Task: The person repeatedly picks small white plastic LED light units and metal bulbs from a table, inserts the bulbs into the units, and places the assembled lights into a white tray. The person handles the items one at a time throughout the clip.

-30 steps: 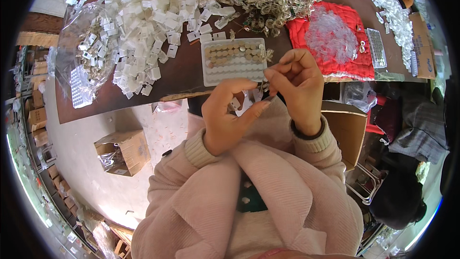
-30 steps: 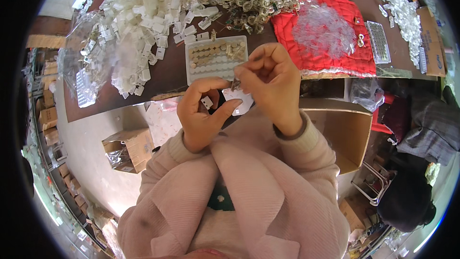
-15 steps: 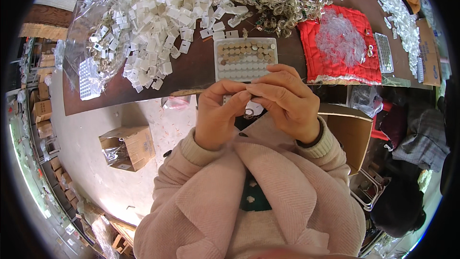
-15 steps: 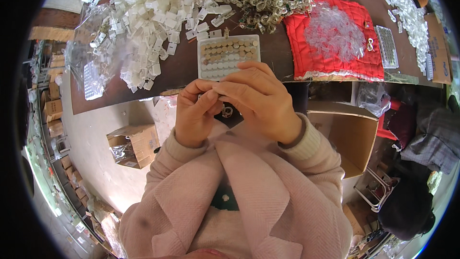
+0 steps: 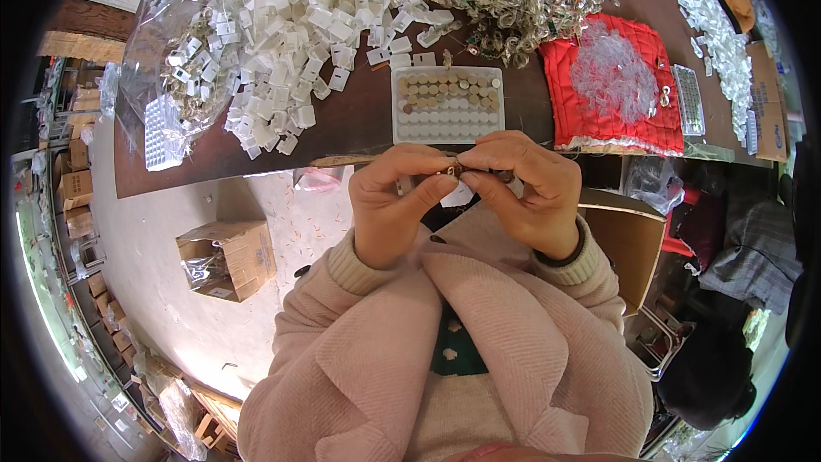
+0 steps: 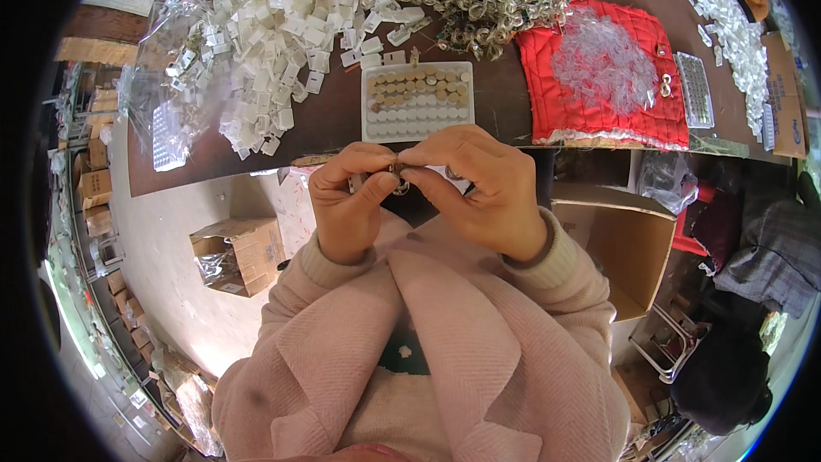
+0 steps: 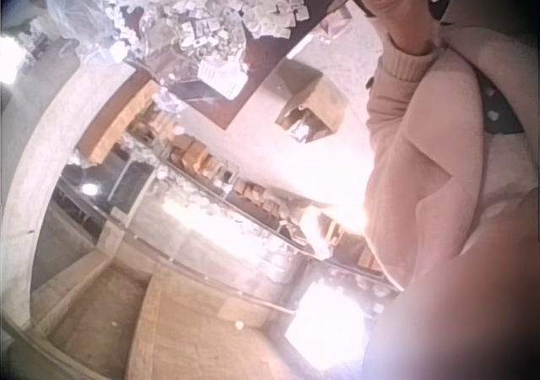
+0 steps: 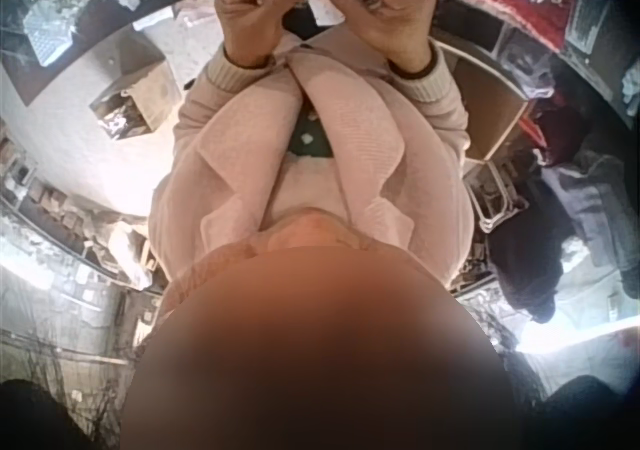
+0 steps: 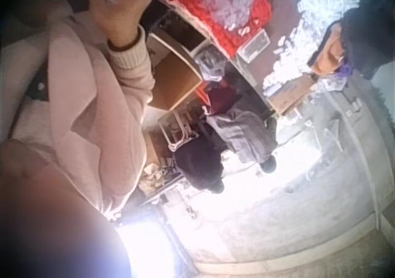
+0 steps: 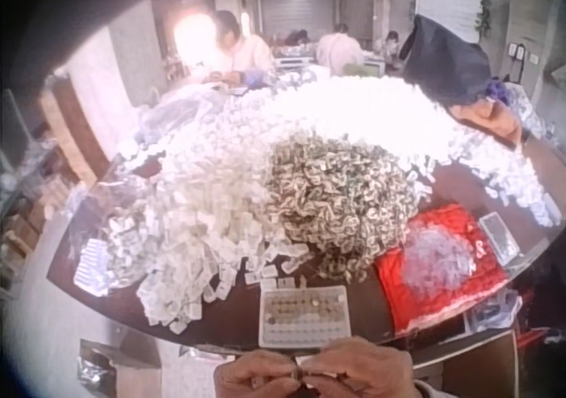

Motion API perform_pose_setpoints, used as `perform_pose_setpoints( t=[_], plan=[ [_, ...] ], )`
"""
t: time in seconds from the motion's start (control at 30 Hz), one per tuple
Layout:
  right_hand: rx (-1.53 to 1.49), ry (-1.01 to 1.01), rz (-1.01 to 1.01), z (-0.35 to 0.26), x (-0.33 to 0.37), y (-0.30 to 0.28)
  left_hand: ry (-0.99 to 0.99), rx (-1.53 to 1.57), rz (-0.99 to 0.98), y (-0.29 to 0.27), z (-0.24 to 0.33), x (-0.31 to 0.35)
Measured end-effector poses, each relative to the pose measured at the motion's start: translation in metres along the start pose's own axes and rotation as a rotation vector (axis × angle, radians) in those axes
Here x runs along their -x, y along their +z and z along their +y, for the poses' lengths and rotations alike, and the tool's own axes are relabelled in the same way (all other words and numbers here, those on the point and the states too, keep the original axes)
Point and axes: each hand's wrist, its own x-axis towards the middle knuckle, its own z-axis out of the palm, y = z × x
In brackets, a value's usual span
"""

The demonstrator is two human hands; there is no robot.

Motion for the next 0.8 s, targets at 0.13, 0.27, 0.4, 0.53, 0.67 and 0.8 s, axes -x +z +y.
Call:
perform_pose_setpoints(
  t=[0.13, 0.27, 0.4, 0.53, 0.67, 0.8],
  plan=[
    [0.21, -0.238, 0.089, 0.003, -0.001, 0.007, 0.031, -0.106, 0.028, -0.001, -0.001, 0.003],
    [0.13, -0.248, 0.18, 0.007, 0.001, 0.018, 0.011, 0.121, 0.079, 0.006, -0.005, 0.007],
    [-0.009, -0.05, 0.186, 0.006, 0.004, 0.024, -0.141, 0.52, 0.115, 0.012, -0.003, 0.008],
    [0.139, -0.222, 0.135, 0.005, 0.006, 0.024, -0.22, 0.514, 0.222, 0.016, -0.003, 0.007],
    [0.284, -0.411, 0.022, 0.013, 0.001, 0.017, -0.231, 0.503, 0.216, 0.011, -0.004, 0.003],
    [0.376, -0.468, 0.027, 0.017, 0.0, 0.017, -0.267, 0.413, 0.252, 0.008, 0.004, -0.004]
  ],
)
